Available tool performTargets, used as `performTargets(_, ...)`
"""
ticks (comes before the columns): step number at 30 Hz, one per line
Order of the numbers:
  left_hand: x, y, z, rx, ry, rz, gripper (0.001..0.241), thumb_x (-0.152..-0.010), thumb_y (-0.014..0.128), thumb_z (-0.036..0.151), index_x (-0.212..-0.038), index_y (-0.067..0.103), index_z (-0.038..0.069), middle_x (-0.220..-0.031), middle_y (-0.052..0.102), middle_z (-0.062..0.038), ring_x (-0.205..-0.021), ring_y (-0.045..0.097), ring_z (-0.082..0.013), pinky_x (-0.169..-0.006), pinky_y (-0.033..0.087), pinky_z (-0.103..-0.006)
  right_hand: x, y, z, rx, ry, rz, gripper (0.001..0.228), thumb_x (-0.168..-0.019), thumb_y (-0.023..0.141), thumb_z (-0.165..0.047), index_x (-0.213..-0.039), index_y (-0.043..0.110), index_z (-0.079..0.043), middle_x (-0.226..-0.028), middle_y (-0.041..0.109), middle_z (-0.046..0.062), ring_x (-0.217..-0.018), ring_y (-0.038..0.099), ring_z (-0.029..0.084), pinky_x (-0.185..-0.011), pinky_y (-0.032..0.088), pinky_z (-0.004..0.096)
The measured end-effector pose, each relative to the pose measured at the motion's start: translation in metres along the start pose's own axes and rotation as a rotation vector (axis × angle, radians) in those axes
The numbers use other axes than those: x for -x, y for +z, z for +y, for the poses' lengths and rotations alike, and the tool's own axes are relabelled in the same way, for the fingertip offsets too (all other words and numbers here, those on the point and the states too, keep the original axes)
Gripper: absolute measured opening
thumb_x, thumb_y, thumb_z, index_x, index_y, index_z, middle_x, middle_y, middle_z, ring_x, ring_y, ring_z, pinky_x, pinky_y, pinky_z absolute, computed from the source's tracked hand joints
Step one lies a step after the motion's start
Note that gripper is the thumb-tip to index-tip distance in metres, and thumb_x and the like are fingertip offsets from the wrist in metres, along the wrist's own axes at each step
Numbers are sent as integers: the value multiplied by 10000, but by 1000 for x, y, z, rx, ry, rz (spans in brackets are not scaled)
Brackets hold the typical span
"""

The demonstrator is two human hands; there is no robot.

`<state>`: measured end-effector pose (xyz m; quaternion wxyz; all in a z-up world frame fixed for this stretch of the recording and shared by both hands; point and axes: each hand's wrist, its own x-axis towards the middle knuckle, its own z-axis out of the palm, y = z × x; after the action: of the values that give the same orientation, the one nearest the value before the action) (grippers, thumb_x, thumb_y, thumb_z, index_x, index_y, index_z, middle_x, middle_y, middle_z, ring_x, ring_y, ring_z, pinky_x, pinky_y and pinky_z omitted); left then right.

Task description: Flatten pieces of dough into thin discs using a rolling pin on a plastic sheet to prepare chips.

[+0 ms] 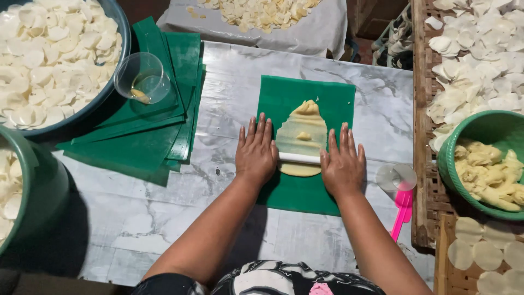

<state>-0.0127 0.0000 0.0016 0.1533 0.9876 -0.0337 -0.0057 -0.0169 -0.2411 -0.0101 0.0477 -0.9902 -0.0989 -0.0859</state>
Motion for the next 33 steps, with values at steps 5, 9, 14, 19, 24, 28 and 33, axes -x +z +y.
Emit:
performTargets(5,62,19,-5,-10,31,27,619,-1068,310,406,-1634,258,163,-1725,171,-72,-1576,151,-306,-1269,70,-513,60,-4,1,10,-117,152,594,-1077,425,-386,-1599,403,-104,-1652,396,155,-1457,450,294,-1168,318,536)
performTargets(9,91,55,-31,43,236,317,497,-1007,490,246,-1501,498,197,-1516,525,-45,-1381,497,-278,-1208,331,-477,88,6,19,-233,-103,50,591,-1030,553,-350,-1589,433,-200,-1576,481,48,-1444,450,281,-1197,298,544)
performTargets(14,81,45,-28,-19,226,402,461,-1025,505,323,-1466,521,188,-1512,498,-68,-1388,466,-289,-1207,318,-497,86,-1,16,-119,-55,85,571,-1065,473,-358,-1603,395,-182,-1552,457,69,-1451,429,287,-1202,303,570)
performTargets(19,35,9,-5,15,47,121,621,-1081,319,465,-1622,293,160,-1724,159,-110,-1585,81,-349,-1252,78,-565,31,8,12,21,-10,115,724,-1051,385,-530,-1631,335,-99,-1696,318,152,-1553,294,335,-1196,190,680)
performTargets(24,-53,-5,-5,-2,21,150,597,-1097,238,453,-1638,282,205,-1729,159,-110,-1595,86,-346,-1260,32,-592,-55,19,22,-44,13,161,654,-1062,404,-507,-1630,376,-184,-1672,343,222,-1548,289,398,-1087,85,861)
performTargets(28,-112,-13,-8,11,-28,59,631,-1101,200,476,-1653,221,171,-1733,128,-122,-1601,59,-335,-1268,14,-601,-110,15,28,-93,68,100,643,-1099,362,-539,-1638,347,-189,-1680,313,209,-1554,270,377,-1037,79,902)
performTargets(33,-134,-12,-7,-28,-73,5,676,-1095,144,513,-1665,168,150,-1743,29,-92,-1606,-34,-298,-1282,-60,-573,-131,11,27,-85,122,1,670,-1097,300,-599,-1633,338,-198,-1715,234,151,-1586,182,302,-1119,93,849)
